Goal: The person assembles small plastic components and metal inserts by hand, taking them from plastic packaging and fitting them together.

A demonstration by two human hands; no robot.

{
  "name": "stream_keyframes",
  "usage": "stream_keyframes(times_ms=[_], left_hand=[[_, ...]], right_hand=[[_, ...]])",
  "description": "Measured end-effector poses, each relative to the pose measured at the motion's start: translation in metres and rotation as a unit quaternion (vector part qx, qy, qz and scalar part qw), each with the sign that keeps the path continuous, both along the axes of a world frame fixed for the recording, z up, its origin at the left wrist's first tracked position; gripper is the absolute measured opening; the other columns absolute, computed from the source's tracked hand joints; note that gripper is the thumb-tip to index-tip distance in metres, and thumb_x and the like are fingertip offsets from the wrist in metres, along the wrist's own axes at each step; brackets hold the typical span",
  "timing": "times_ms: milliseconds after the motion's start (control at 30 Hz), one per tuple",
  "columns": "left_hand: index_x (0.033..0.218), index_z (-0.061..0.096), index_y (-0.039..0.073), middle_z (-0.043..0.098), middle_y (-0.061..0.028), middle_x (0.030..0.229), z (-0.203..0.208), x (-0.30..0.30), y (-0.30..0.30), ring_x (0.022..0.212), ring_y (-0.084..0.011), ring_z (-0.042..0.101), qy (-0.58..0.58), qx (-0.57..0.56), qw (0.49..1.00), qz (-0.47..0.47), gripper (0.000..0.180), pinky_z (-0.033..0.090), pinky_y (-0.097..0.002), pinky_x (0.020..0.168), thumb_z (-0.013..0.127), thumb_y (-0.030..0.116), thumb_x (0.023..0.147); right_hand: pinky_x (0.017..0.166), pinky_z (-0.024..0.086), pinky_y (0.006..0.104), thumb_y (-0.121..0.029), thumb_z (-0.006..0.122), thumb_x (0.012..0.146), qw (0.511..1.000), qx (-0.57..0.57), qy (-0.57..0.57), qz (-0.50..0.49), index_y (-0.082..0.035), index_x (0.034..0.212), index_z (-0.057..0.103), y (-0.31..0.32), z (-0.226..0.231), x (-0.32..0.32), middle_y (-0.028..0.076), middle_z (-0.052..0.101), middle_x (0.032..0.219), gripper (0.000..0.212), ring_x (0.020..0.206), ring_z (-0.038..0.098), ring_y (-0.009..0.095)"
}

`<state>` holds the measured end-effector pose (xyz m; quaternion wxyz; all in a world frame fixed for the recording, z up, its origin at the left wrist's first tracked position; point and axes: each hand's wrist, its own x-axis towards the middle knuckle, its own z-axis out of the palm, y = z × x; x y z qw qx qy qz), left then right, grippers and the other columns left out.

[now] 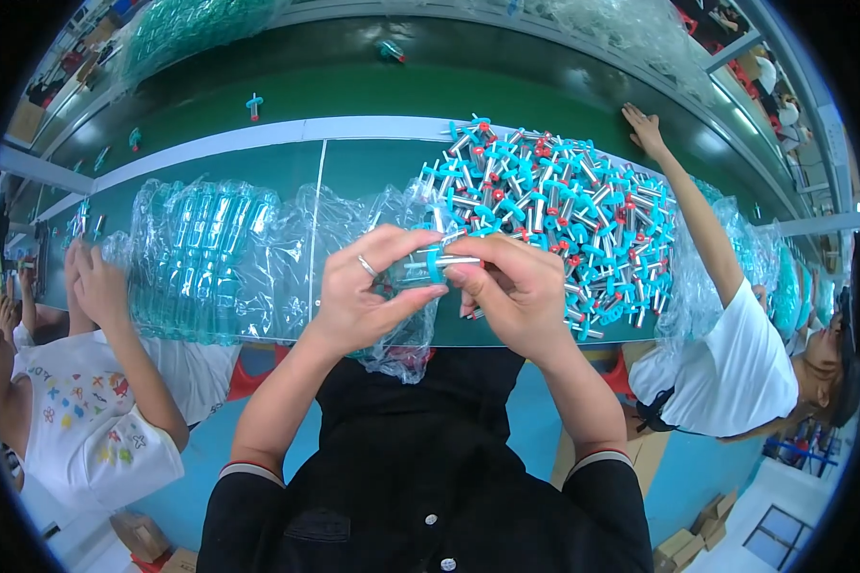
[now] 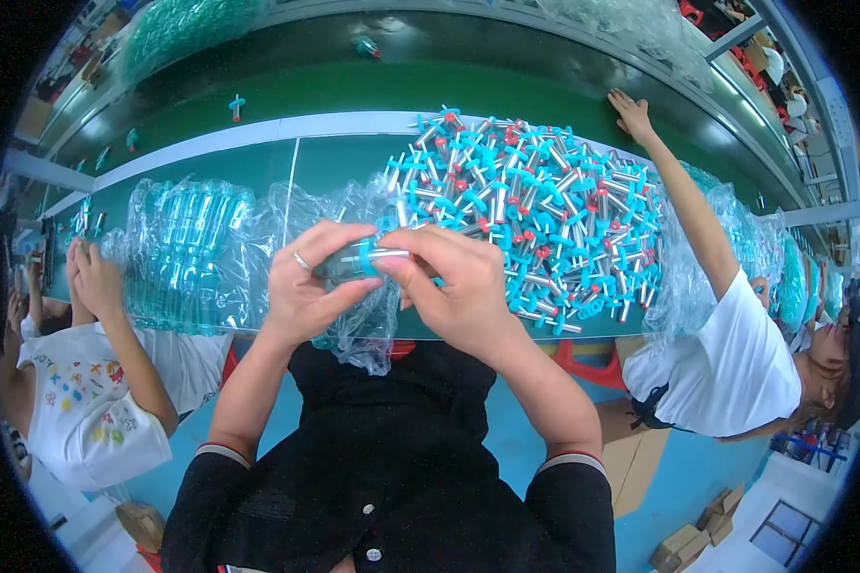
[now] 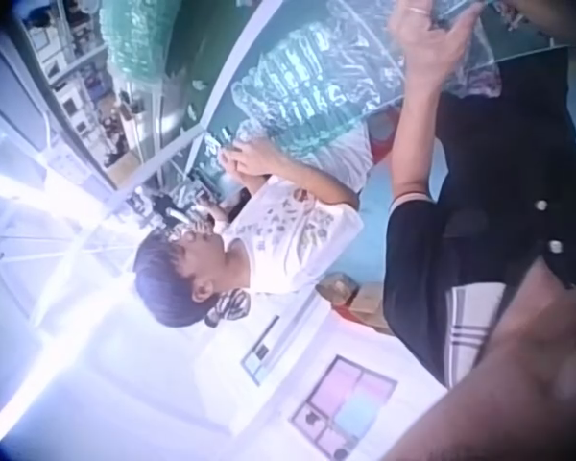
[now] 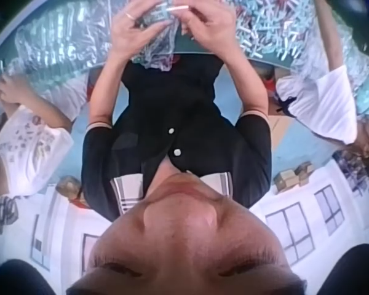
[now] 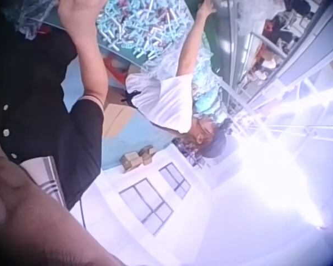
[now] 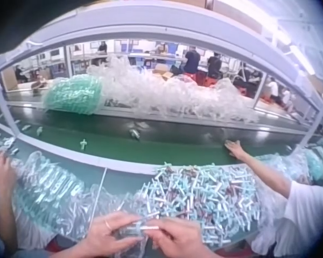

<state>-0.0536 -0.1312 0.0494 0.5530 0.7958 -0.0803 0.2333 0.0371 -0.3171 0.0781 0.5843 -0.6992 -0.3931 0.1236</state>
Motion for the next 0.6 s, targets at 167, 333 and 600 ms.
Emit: stream_keyframes(times_ms=[167,333,600], left_hand=[[0.124,0.067,0.003,0.065,-0.0077,0.102,-0.005,-0.008,0.007,0.089,-0.0138,0.063,0.084,-0.155,0.984,-0.037,0.050,0.050,-0.0267,0.069,0.082,0.000,0.075],[0.121,0.069,0.003,0.066,-0.0071,0.101,0.000,-0.010,0.012,0.087,-0.0117,0.060,0.084,-0.122,0.987,-0.065,0.050,0.047,-0.0239,0.064,0.082,-0.001,0.074],[0.120,0.070,0.002,0.067,-0.0079,0.098,0.002,-0.014,0.012,0.085,-0.0130,0.061,0.094,-0.108,0.986,-0.082,0.050,0.048,-0.0248,0.066,0.083,0.000,0.072]], right_hand=[[0.057,0.055,0.0237,-0.003,0.063,0.096,0.944,0.046,0.322,0.062,0.002,0.117,0.065,-0.008,0.013,0.000,0.010,0.070,0.088,0.021,0.067,0.066,0.011],[0.048,0.053,0.0252,0.000,0.060,0.097,0.899,0.094,0.414,0.105,0.004,0.108,0.063,-0.005,-0.002,0.006,0.014,0.069,0.077,0.012,0.056,0.064,0.014],[0.046,0.052,0.0256,0.000,0.062,0.097,0.906,0.128,0.383,0.128,0.004,0.103,0.063,-0.008,-0.008,-0.002,0.014,0.068,0.075,0.008,0.054,0.064,0.015]])
